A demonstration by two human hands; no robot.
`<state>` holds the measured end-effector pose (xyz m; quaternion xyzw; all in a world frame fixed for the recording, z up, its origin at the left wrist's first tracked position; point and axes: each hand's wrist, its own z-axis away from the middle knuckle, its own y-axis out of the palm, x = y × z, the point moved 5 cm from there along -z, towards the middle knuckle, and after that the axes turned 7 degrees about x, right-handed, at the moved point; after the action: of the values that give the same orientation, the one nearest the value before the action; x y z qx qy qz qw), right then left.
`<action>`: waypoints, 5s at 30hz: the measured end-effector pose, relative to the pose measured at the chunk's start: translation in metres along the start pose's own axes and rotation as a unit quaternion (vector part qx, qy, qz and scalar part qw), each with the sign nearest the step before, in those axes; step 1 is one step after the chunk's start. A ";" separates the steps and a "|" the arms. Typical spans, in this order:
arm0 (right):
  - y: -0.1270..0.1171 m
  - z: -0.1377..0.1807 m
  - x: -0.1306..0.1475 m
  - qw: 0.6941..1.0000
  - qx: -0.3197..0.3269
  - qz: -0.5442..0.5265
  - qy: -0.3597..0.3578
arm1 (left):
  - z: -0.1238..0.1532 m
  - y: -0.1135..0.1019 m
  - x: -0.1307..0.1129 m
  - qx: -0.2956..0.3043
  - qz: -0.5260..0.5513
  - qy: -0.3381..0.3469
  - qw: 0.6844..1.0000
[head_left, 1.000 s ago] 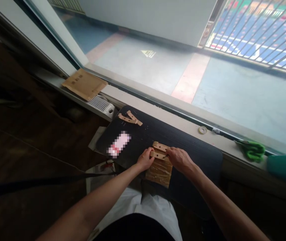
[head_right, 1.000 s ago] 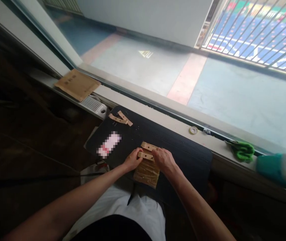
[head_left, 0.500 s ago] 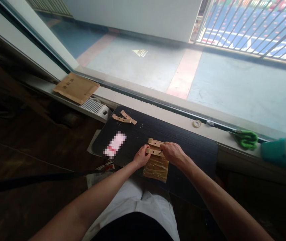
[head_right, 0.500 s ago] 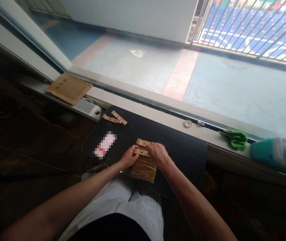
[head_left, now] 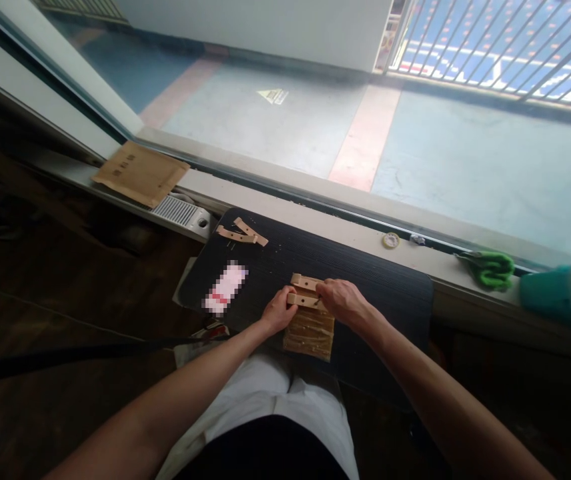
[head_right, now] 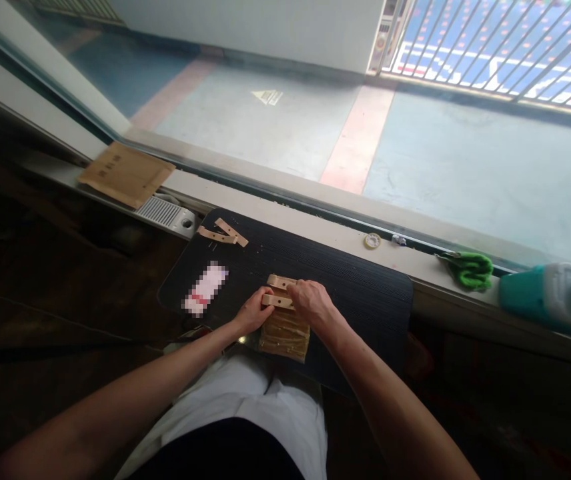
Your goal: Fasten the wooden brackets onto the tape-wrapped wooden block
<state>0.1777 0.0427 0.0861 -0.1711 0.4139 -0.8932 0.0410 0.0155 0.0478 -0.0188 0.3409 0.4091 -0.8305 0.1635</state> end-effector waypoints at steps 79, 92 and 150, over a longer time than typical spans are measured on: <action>0.016 0.009 0.029 0.990 0.044 0.064 0.119 | 0.010 0.018 0.001 -0.086 0.050 -0.027 0.995; 0.020 0.007 0.023 0.989 0.062 0.048 0.127 | 0.020 0.035 -0.004 -0.207 0.111 -0.015 0.972; 0.007 0.015 0.027 0.982 0.068 0.024 0.176 | 0.003 0.012 0.001 -0.060 0.039 0.030 0.997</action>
<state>0.1571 0.0218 0.0972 0.0017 0.3566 -0.9342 0.0010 0.0200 0.0384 -0.0248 0.3714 0.4491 -0.7867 0.2036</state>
